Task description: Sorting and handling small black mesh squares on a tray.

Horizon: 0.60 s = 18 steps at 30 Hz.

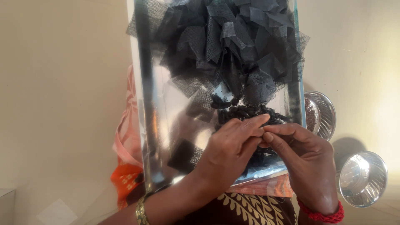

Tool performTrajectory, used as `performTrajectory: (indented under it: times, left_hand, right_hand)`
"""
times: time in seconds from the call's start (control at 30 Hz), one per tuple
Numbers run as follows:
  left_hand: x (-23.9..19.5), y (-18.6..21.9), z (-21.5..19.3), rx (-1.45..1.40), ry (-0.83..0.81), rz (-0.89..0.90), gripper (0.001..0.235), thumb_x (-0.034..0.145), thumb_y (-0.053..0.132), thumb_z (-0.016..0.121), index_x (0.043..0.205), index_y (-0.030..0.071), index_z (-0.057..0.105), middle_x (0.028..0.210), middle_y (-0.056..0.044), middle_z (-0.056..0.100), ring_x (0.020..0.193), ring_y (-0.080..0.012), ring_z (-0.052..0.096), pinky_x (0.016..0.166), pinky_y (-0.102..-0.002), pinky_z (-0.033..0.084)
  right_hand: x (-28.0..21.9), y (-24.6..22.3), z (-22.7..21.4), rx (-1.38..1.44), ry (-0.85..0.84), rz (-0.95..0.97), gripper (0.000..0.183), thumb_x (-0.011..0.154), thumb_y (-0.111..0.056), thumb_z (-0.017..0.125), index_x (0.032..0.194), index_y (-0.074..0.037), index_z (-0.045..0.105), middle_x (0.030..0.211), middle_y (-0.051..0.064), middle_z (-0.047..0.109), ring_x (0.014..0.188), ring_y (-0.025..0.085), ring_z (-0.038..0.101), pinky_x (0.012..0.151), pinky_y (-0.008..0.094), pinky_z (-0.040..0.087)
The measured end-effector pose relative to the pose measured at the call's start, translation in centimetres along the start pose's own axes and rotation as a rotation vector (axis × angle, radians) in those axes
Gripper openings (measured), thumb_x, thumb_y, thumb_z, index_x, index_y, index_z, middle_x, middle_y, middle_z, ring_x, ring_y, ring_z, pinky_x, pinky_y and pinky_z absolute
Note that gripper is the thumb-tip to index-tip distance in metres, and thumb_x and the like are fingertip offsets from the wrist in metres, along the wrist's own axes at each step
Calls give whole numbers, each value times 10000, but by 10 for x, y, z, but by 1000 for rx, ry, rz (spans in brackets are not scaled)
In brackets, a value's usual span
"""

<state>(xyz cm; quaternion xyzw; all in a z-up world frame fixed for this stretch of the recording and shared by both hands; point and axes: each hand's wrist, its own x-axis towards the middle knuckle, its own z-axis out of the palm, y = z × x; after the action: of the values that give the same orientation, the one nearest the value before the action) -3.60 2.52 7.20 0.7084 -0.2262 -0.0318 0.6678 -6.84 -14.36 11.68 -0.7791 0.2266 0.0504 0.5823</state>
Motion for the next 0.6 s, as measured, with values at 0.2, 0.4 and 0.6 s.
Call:
performTrajectory:
  times: [0.2, 0.4, 0.6]
  left_hand:
    - [6, 3, -6, -103, -1, -244, 331, 962, 79, 697, 1286, 24, 662, 1027, -124, 749, 891, -190, 740, 697, -284, 643]
    - [-7, 1, -4, 195, 48, 70, 342, 979, -18, 687, 1313, -27, 616, 1077, -153, 734, 988, -252, 685, 818, -352, 594]
    - [-4, -2, -8, 166, -18, 86, 475, 981, -23, 676, 1440, -60, 560, 1059, -139, 741, 968, -247, 662, 821, -348, 585]
  right_hand:
    - [1, -2, 3, -15, -24, 60, 244, 897, -8, 702, 1133, 16, 759, 972, 120, 787, 921, 165, 749, 849, 304, 631]
    - [2, 4, 6, 38, -43, 30, 243, 841, 22, 729, 1083, 25, 713, 1033, 118, 762, 964, 163, 742, 884, 313, 634]
    - [7, 13, 2, 122, -51, 55, 142, 911, 53, 698, 1052, 58, 710, 986, 154, 763, 919, 199, 740, 862, 335, 621]
